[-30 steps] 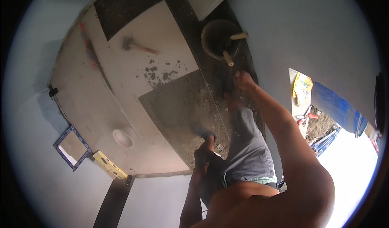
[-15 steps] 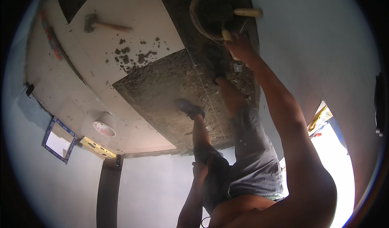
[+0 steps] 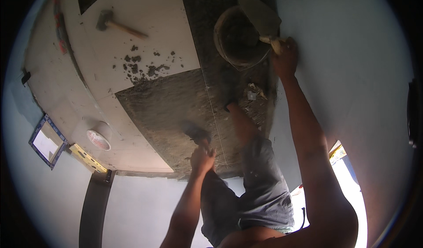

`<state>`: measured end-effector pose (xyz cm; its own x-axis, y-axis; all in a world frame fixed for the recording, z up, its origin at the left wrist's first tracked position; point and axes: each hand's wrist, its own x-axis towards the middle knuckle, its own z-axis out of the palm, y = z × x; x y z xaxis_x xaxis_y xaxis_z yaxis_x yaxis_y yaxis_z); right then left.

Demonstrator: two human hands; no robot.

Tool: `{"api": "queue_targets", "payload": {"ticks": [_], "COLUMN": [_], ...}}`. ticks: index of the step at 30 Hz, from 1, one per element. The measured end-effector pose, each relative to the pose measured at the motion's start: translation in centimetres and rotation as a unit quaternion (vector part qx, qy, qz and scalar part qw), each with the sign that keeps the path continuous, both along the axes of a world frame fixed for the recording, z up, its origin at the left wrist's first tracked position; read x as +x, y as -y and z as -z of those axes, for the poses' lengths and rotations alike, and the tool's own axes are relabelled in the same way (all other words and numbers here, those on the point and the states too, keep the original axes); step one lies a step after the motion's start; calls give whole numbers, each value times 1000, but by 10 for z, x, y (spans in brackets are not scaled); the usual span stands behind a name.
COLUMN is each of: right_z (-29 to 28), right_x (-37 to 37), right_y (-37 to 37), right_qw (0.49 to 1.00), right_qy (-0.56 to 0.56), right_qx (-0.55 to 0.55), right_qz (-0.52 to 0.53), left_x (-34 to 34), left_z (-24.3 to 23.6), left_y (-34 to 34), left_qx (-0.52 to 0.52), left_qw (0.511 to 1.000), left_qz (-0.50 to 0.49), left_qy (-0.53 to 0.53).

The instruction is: The person spreads cement on the floor using a trowel, places a large ceramic tile, and taps it into place with a rubber mallet. They adjust the tile alignment and continue preparing the surface for additional tiles.

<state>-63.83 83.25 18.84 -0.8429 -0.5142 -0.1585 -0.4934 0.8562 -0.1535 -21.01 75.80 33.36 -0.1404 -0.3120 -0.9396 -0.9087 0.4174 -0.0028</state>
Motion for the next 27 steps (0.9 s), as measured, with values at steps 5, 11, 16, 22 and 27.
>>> {"api": "queue_targets", "payload": {"ticks": [5, 11, 16, 22, 27], "right_z": [3, -13, -17, -24, -56], "right_x": [0, -7, 13, 4, 0], "right_y": [11, 8, 11, 23, 18], "right_qw": [998, 950, 911, 887, 872], "right_qy": [-16, 225, 371, 441, 445], "right_qx": [65, -101, -38, 71, -27], "right_qz": [-14, 192, 177, 118, 203], "left_x": [-131, -223, -249, -239, -266], "left_z": [95, 175, 203, 217, 220], "left_y": [34, 36, 40, 40, 56], "left_qx": [181, 265, 273, 251, 237], "left_qw": [904, 703, 618, 663, 617], "left_qz": [-348, -643, -718, -675, -694], "left_qy": [-168, -150, -165, -204, -285]}}
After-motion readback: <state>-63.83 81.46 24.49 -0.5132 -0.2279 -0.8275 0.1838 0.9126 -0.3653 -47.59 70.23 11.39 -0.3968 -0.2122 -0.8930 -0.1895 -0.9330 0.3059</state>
